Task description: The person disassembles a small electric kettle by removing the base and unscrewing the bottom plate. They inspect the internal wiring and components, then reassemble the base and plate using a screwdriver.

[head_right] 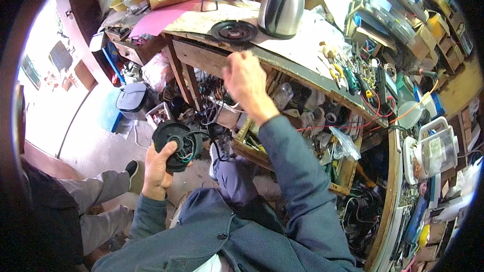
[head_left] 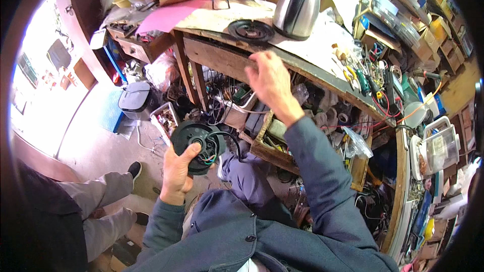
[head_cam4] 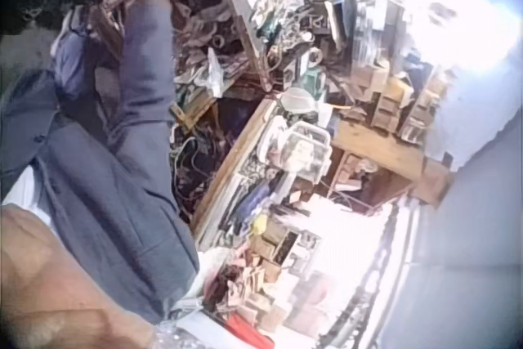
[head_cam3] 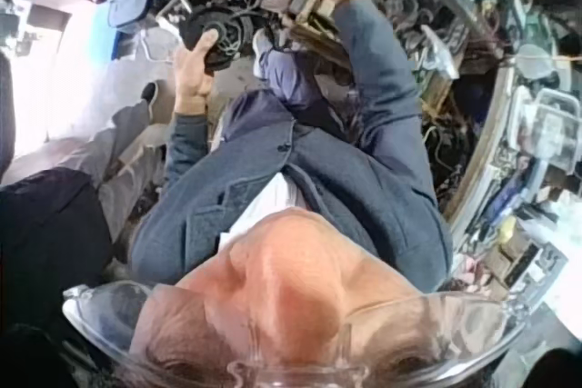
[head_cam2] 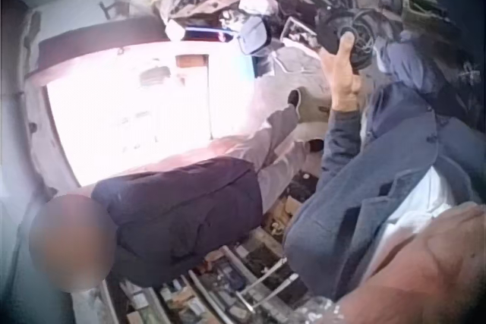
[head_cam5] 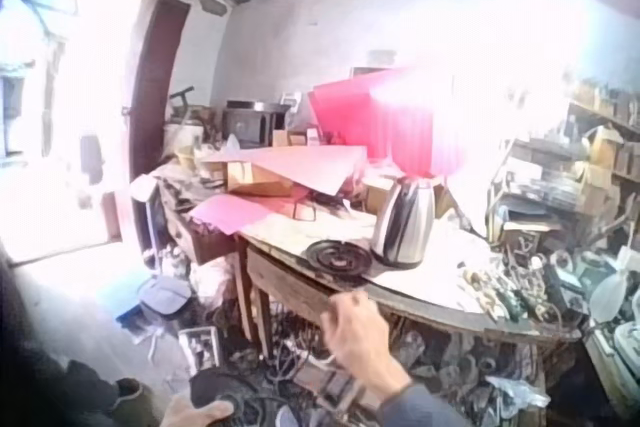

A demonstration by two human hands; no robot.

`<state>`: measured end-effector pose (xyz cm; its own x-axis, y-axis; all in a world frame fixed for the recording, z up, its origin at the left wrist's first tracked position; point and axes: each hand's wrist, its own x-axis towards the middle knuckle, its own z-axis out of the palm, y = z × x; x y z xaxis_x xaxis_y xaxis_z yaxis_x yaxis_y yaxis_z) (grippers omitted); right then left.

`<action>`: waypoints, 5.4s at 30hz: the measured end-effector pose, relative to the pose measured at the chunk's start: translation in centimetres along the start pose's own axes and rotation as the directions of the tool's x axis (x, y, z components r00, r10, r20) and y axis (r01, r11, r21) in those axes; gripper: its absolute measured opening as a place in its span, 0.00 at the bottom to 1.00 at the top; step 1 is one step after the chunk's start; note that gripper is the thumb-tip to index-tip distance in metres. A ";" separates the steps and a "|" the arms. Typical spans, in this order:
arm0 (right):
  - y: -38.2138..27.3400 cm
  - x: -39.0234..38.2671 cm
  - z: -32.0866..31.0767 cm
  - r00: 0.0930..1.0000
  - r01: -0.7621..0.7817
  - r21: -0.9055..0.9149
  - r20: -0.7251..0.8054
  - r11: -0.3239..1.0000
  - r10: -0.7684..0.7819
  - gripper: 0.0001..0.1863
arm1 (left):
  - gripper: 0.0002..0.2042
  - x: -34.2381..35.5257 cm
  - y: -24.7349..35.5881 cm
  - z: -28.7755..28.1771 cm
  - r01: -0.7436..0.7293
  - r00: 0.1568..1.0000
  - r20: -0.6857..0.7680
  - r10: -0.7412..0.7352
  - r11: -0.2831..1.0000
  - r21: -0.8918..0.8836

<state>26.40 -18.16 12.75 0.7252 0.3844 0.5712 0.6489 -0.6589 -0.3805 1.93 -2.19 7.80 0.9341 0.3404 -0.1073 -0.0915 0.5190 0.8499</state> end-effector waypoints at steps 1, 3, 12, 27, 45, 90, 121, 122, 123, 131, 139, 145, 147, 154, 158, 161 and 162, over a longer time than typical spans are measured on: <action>1.5 1.7 0.6 0.989 0.070 -0.051 -0.124 0.996 -0.076 0.16 | 0.21 0.0 -0.1 0.2 -0.020 1.000 0.004 0.020 1.000 -0.005; 3.5 4.4 1.4 0.972 0.096 -0.167 -0.198 0.981 -0.129 0.19 | 0.21 0.0 -1.0 -0.3 -0.040 0.999 -0.031 0.040 0.999 0.017; 6.5 9.0 2.4 0.972 0.215 -0.393 -0.004 0.894 -0.236 0.07 | 0.21 0.7 -0.9 -1.6 -0.013 1.000 0.020 0.013 1.000 0.014; -5.8 -2.0 -12.2 0.660 0.551 0.372 0.353 0.747 -0.663 0.31 | 0.24 0.4 -1.2 -2.0 -0.068 0.997 0.038 0.064 0.993 0.094; -12.3 -10.9 -1.4 0.657 0.555 0.427 0.301 0.714 -0.691 0.29 | 0.30 -2.5 -6.0 -2.5 -0.040 0.945 0.294 0.145 0.941 -0.337; -9.6 -20.4 -0.7 0.769 -0.571 0.815 0.574 -0.101 0.283 0.29 | 0.37 -1.5 -6.0 -3.2 0.236 0.961 0.194 -0.199 0.952 -0.193; -7.6 -20.6 -0.4 0.777 -0.553 0.833 0.527 -0.026 0.345 0.23 | 0.27 -1.9 -8.4 -5.4 0.136 0.990 0.067 -0.123 0.951 -0.277; -7.7 -20.4 -0.5 0.776 -0.566 0.824 0.524 0.021 0.352 0.24 | 0.28 -2.0 -8.4 -5.4 0.119 0.991 0.091 -0.097 0.956 -0.268; -7.9 -20.1 -0.6 0.775 -0.578 0.813 0.521 0.068 0.358 0.25 | 0.29 -2.0 -8.5 -5.5 0.112 0.991 0.100 -0.087 0.952 -0.286; -8.1 -19.9 -0.8 0.728 -0.624 0.781 0.579 0.006 0.367 0.28 | 0.34 -1.9 -8.4 -6.1 0.239 0.966 0.181 -0.182 0.897 -0.372; -7.7 -19.7 -1.0 0.720 -0.638 0.770 0.606 -0.023 0.339 0.29 | 0.33 -2.1 -8.6 -7.5 0.148 0.937 0.348 0.020 0.880 -0.450; -7.8 -19.6 -1.2 0.724 -0.649 0.761 0.606 0.026 0.329 0.29 | 0.36 -1.5 -7.4 -6.5 0.251 0.884 0.449 0.128 0.680 -0.689; -7.8 -19.5 -1.3 0.722 -0.655 0.755 0.609 0.039 0.328 0.29 | 0.36 -1.8 -7.9 -7.0 0.304 0.900 0.431 0.071 0.606 -0.735; -7.9 -19.6 -1.5 0.714 -0.666 0.742 0.607 0.072 0.350 0.28 | 0.34 -2.3 -8.8 -7.9 0.272 0.933 0.361 -0.009 0.676 -0.685; -7.9 -19.6 -1.5 0.718 -0.655 0.754 0.598 0.055 0.357 0.28 | 0.34 -2.3 -8.1 -7.0 0.276 0.927 0.375 0.007 0.663 -0.696; -7.4 -20.4 -1.0 0.750 -0.627 0.773 0.565 0.098 0.345 0.29 | 0.37 -2.1 -7.2 -6.6 0.206 0.970 0.235 -0.065 0.735 -0.646; -7.3 -20.5 -1.0 0.749 -0.625 0.776 0.565 0.088 0.347 0.30 | 0.36 -2.4 -7.0 -6.2 0.202 0.968 0.248 -0.050 0.741 -0.640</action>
<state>6.54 -21.85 4.52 0.8982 0.4243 -0.1149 -0.2181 0.2035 -0.9545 -1.78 -1.78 -1.05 0.9939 0.1090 -0.0186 -0.0996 0.9555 0.2776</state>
